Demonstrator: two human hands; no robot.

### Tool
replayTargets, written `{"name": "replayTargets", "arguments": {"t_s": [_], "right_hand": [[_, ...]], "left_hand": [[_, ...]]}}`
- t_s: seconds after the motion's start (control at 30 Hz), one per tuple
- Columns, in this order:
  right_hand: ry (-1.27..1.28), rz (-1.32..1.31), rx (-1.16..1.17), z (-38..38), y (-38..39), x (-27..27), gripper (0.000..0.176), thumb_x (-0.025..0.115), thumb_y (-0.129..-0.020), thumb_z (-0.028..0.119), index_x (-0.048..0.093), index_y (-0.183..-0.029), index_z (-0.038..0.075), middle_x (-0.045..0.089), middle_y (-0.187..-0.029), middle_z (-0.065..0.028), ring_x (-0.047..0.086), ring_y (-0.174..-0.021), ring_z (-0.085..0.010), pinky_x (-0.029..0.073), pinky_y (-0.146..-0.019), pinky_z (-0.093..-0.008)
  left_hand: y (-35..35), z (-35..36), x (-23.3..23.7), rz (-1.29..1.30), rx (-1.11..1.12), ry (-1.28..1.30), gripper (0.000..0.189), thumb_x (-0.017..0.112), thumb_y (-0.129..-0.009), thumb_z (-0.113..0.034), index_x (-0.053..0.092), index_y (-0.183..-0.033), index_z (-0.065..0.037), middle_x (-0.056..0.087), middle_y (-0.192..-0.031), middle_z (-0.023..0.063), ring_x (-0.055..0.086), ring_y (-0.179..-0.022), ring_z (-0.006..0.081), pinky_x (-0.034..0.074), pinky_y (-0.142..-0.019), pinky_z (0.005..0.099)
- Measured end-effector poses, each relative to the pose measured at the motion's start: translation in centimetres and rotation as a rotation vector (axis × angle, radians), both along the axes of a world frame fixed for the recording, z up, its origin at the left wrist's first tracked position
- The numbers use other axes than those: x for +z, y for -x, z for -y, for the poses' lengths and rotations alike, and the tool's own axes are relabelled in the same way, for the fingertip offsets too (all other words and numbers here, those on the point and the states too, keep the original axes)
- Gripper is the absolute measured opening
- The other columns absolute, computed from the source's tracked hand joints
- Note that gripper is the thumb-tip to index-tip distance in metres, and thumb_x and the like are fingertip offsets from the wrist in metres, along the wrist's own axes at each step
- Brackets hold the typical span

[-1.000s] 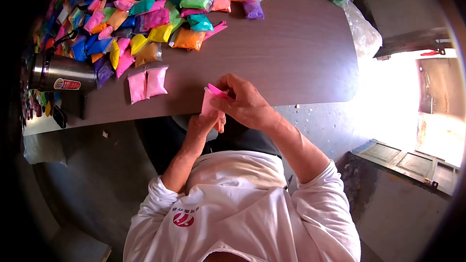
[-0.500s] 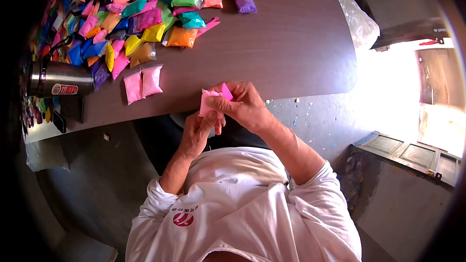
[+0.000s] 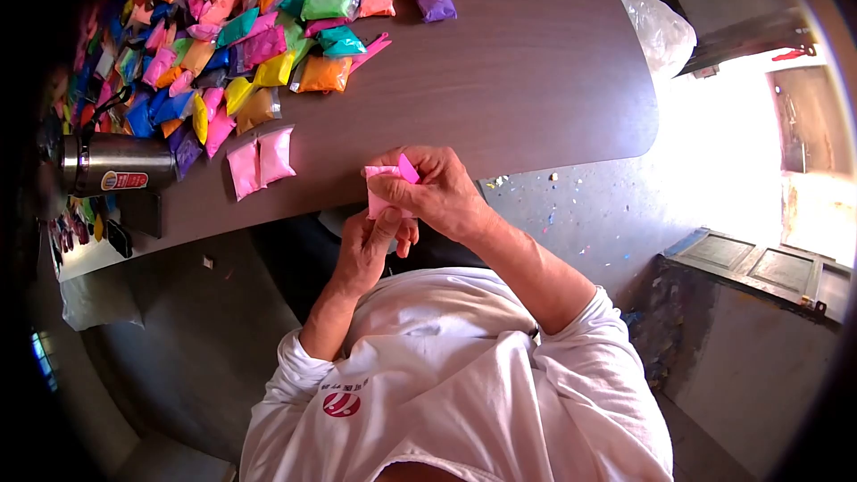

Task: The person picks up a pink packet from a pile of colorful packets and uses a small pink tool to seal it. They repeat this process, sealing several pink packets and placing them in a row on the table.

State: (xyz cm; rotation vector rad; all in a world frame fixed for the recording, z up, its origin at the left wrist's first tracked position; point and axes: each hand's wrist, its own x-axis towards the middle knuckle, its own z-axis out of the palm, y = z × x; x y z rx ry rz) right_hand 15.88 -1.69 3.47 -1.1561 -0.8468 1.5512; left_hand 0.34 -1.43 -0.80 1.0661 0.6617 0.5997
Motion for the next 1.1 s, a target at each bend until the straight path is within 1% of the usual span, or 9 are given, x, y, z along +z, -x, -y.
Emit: {"name": "replayTargets", "arguments": {"t_s": [0.17,0.23,0.27,0.33,0.73,0.83,0.97,1.03,1.1], "right_hand": [[-0.034,0.063,0.004,0.2,-0.1,0.1,0.022,0.064,-0.085,0.018,0.06,-0.089,-0.003,0.062,-0.078,-0.0096,0.06,-0.064,-0.0115,0.049,-0.052,-0.022],[-0.016,-0.108,0.023,0.3,-0.2,0.7,0.024,0.064,-0.085,0.021,0.06,-0.085,-0.003,0.062,-0.073,-0.0103,0.06,-0.056,-0.013,0.049,-0.047,-0.0221],[-0.016,-0.108,0.022,0.4,0.0,0.6,0.024,0.064,-0.085,0.021,0.06,-0.085,-0.003,0.062,-0.073,-0.0103,0.06,-0.056,-0.013,0.049,-0.047,-0.0221],[-0.007,-0.245,-0.013,0.7,0.2,0.1,0.026,0.062,-0.086,0.021,0.056,-0.085,-0.004,0.06,-0.066,-0.0094,0.059,-0.049,-0.0153,0.051,-0.039,-0.0261],[0.059,-0.162,-0.073,1.7,0.3,-0.6,0.027,0.058,-0.089,0.023,0.054,-0.083,-0.004,0.059,-0.064,-0.0092,0.059,-0.049,-0.015,0.053,-0.041,-0.0281],[-0.023,-0.058,-0.079,1.6,0.8,-0.1,0.029,0.058,-0.088,0.025,0.054,-0.083,-0.004,0.059,-0.063,-0.0086,0.058,-0.048,-0.0149,0.053,-0.041,-0.0279],[-0.009,-0.086,-0.066,1.7,0.5,-0.2,0.029,0.059,-0.088,0.023,0.055,-0.082,-0.004,0.059,-0.063,-0.0088,0.058,-0.047,-0.0146,0.053,-0.042,-0.0275],[0.015,-0.128,-0.075,1.7,0.3,-0.1,0.024,0.06,-0.087,0.018,0.059,-0.075,-0.003,0.061,-0.064,-0.0086,0.057,-0.047,-0.0145,0.048,-0.04,-0.0257],[0.011,-0.139,-0.081,1.7,0.2,-0.1,0.023,0.06,-0.086,0.017,0.059,-0.075,-0.003,0.061,-0.064,-0.0091,0.057,-0.047,-0.0146,0.049,-0.04,-0.0253]], "left_hand": [[0.0,0.2,0.1,0.031,-0.023,0.026,0.039,0.048,-0.093,-0.038,0.055,-0.077,-0.004,0.055,-0.067,0.0015,0.046,-0.054,0.0059,0.037,-0.049,0.0206],[-0.1,-0.1,0.5,0.026,-0.002,-0.004,0.046,0.043,-0.094,-0.042,0.054,-0.075,-0.002,0.055,-0.065,0.0056,0.048,-0.053,0.0088,0.04,-0.05,0.0221],[-0.1,-0.2,0.5,0.025,-0.003,-0.005,0.046,0.043,-0.094,-0.042,0.054,-0.075,-0.002,0.055,-0.065,0.0056,0.048,-0.053,0.0088,0.04,-0.05,0.0221],[0.0,-0.4,0.4,0.022,-0.004,-0.001,0.047,0.042,-0.094,-0.043,0.053,-0.074,-0.002,0.055,-0.064,0.0057,0.048,-0.052,0.0092,0.039,-0.049,0.022],[-0.5,0.1,0.2,0.011,-0.012,0.011,0.048,0.041,-0.094,-0.044,0.051,-0.071,-0.002,0.054,-0.062,0.0055,0.047,-0.049,0.009,0.038,-0.047,0.0217],[-0.5,-0.3,1.1,-0.043,0.029,0.019,0.049,0.041,-0.094,-0.044,0.051,-0.07,-0.002,0.054,-0.061,0.0054,0.046,-0.049,0.0087,0.037,-0.046,0.0215],[-0.5,-0.5,1.2,-0.032,0.006,0.006,0.05,0.041,-0.094,-0.044,0.051,-0.069,-0.002,0.054,-0.061,0.0051,0.046,-0.048,0.0085,0.036,-0.046,0.0213],[-0.6,-0.3,0.6,0.043,-0.001,0.047,0.044,0.045,-0.094,-0.039,0.055,-0.072,-0.002,0.055,-0.063,0.0032,0.047,-0.05,0.0063,0.037,-0.045,0.0199],[-0.7,-0.1,0.6,0.049,-0.009,0.041,0.044,0.045,-0.094,-0.038,0.055,-0.072,-0.002,0.055,-0.063,0.0031,0.047,-0.05,0.0062,0.037,-0.046,0.0199]]}}
